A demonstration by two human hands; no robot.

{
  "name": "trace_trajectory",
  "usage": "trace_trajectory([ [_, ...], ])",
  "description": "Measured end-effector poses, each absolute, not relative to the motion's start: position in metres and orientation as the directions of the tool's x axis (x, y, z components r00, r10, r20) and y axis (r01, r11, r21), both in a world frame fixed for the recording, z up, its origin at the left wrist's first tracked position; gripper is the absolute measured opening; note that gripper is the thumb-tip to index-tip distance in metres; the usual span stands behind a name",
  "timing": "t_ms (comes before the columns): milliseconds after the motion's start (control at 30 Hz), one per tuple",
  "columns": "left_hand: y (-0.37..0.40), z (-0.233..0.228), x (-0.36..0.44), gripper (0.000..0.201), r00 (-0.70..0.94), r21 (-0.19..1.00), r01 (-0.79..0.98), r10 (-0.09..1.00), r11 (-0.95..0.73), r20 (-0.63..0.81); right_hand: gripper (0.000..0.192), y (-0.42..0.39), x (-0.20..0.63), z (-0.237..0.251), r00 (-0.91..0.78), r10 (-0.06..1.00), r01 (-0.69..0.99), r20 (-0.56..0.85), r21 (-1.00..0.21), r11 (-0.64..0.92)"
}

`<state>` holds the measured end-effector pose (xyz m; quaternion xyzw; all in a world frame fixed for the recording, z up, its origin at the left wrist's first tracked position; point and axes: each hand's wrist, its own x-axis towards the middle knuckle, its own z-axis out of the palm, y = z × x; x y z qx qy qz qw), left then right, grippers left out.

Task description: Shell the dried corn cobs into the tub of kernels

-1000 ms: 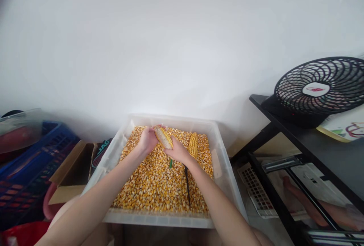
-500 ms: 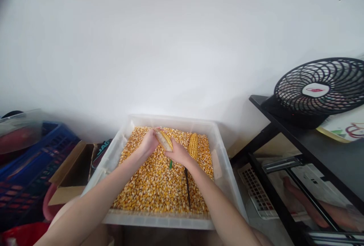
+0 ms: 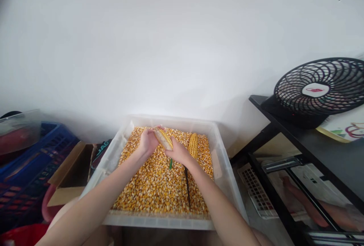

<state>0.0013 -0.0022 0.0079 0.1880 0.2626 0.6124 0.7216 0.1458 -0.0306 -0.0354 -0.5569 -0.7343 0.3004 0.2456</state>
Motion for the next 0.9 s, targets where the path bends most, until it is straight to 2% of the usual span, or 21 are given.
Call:
trace_trajectory([
  [433,-0.0010,0.0066,-0.0008,0.028,0.129,0.608,-0.776,0.986,0.166,-0.106,0.050,-0.0313,0.1458,-0.0312,-0.262,0.964,0.631,0.052,-0.746,0.212],
  [633,-0.0006,0.0075,0.0010,0.027,0.120,0.627,-0.758,0.984,0.179,-0.135,0.049,-0.0312,0.1459,-0.0311,-0.246,0.969,0.651,0.005,-0.740,0.169],
  [900,-0.0001,0.0071,0.0033,0.024,0.086,0.655,-0.737,0.984,0.168,-0.155,0.049,-0.0306,0.1468,-0.0338,-0.248,0.969,0.682,0.020,-0.706,0.189],
])
